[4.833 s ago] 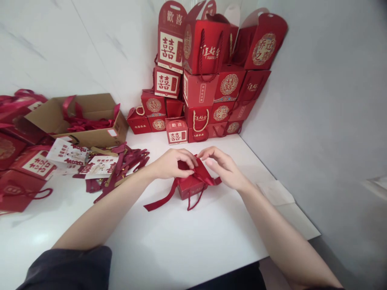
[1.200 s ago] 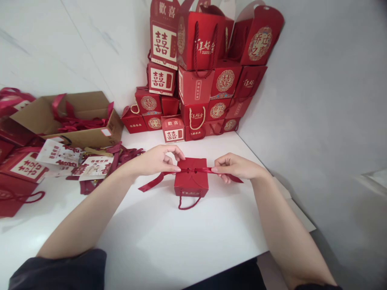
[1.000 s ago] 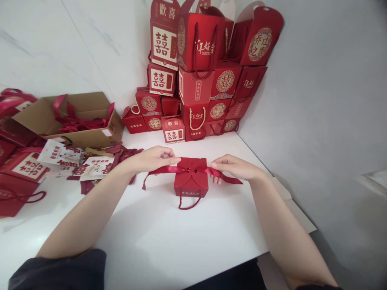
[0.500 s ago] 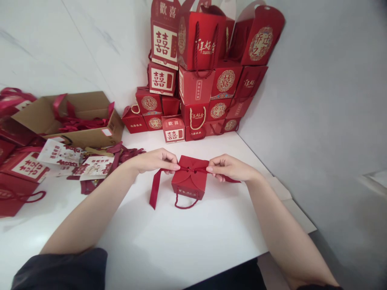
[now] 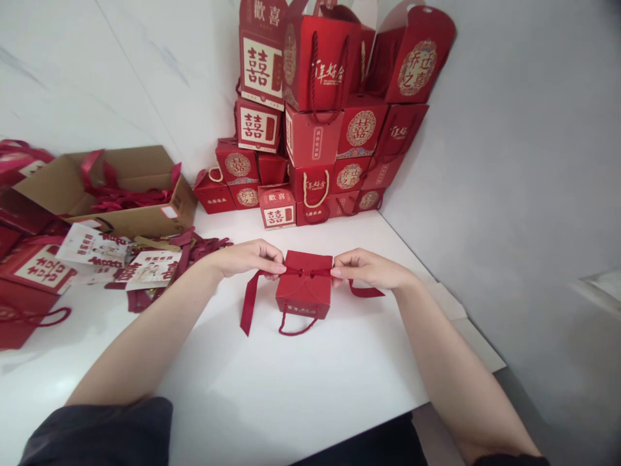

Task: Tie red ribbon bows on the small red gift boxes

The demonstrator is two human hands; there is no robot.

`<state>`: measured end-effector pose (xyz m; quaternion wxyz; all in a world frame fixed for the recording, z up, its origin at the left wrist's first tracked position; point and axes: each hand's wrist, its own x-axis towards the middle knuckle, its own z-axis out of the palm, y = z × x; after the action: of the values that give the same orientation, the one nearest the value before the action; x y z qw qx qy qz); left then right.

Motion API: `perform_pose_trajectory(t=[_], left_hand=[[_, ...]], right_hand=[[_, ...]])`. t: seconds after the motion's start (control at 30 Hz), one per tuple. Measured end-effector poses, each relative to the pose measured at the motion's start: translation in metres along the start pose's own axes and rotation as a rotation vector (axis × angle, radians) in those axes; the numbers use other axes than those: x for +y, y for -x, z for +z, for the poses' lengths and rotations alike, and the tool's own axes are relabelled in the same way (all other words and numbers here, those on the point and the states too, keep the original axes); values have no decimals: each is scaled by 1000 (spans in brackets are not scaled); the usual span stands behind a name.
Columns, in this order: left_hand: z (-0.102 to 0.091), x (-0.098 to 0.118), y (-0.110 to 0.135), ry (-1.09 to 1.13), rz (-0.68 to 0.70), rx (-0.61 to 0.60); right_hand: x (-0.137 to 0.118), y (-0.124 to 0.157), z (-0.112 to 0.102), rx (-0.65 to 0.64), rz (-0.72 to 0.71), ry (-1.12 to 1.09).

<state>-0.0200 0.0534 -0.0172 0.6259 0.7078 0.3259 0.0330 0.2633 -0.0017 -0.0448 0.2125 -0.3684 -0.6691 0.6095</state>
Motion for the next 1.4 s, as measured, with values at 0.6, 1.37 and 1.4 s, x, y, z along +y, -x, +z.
perform_pose_trajectory(t=[0.6,1.37,1.4], left_hand=[[-14,-5,9,-113,325,60],[32,-11,-22,-49,379,352],[31,-10,-22,-63,376,346]], right_hand=[[9,-2,-3,14,-9,-21],[11,-6,0,10,-32,-37],[11,-6,0,13,-30,-36]])
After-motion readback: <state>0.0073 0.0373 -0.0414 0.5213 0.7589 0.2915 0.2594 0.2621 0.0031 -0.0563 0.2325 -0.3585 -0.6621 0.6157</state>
